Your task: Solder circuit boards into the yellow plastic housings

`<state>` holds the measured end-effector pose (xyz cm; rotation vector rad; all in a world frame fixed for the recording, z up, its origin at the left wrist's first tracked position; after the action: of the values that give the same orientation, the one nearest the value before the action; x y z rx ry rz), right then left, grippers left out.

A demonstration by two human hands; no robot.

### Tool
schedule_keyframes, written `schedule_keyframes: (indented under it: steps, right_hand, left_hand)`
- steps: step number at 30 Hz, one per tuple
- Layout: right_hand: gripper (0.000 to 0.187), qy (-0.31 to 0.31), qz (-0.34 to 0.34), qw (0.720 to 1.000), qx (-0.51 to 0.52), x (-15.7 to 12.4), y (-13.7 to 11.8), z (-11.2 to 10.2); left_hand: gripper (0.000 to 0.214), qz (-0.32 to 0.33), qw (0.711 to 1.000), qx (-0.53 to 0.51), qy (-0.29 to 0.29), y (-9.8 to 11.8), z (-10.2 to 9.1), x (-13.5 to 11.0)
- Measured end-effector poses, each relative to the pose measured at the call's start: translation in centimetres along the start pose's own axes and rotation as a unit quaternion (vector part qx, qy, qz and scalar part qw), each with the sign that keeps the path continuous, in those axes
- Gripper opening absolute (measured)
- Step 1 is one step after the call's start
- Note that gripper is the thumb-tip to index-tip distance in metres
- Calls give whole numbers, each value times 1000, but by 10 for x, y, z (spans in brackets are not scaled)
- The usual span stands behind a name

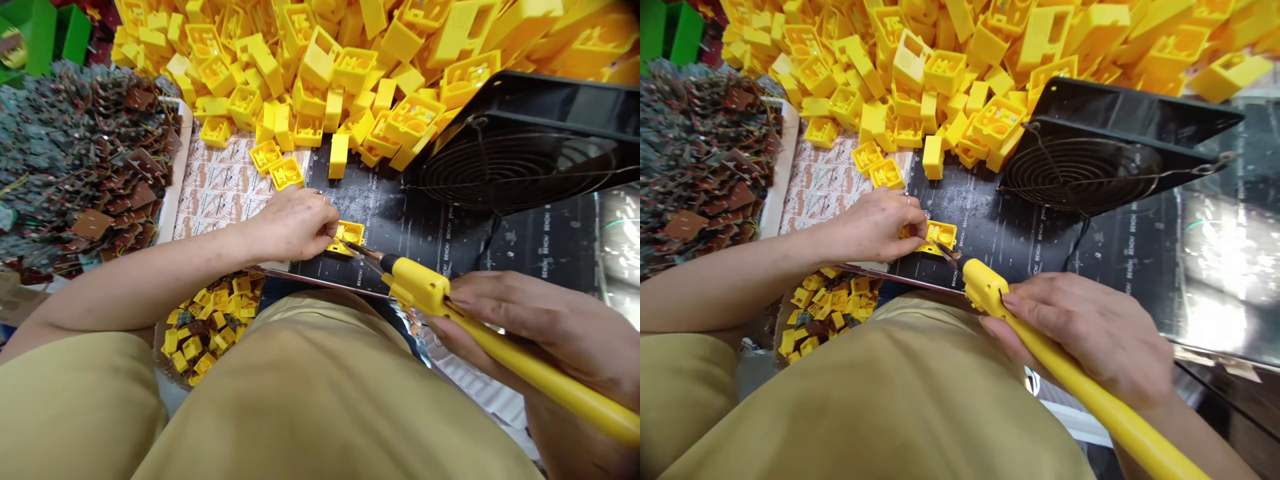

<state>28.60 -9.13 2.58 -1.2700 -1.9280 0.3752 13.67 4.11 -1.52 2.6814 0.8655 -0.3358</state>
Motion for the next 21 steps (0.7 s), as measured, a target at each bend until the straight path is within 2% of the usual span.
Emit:
schedule_keyframes:
  steps: [2, 5, 9, 14, 16, 18, 20, 21]
  right_hand:
    - [9, -2, -16, 1000, -9, 4, -8, 0]
    - [11, -23, -42, 998, -34, 15, -24, 4]
    - [16, -37, -123, 991, -39, 28, -45, 5]
    - [20, -47, -156, 986, -42, 22, -29, -5]
    - [20, -33, -206, 977, -41, 12, -29, -13]
    - [16, -44, -182, 981, -46, 7, -26, -13]
    - [11, -40, -37, 997, -60, 10, -11, -14]
    - [11, -30, -5, 998, -63, 11, -11, -14]
  left_hand:
    - [18, 3, 1000, 11, -16, 0, -1, 3]
    - [18, 7, 999, 15, -36, 1, 0, 7]
    - [17, 9, 999, 19, -43, 3, 1, 12]
    - [17, 0, 998, 31, -56, 3, 1, 16]
    - [17, -4, 998, 33, -62, 3, 1, 16]
    - [16, -10, 997, 33, -67, 2, 1, 16]
    - [14, -16, 997, 35, -71, 2, 1, 16]
    - [14, -18, 996, 36, -74, 3, 2, 16]
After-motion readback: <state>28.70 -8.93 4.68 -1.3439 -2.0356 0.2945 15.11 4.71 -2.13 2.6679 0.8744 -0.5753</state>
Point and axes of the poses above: each hand's wrist, its own x-axis towards the middle knuckle, its own z-axis out of the palm, y = z × x, the point moved 9 cm from there along x, towards the middle knuckle, and after that the axes turned 1 degree about y, right-handed, at the moved point
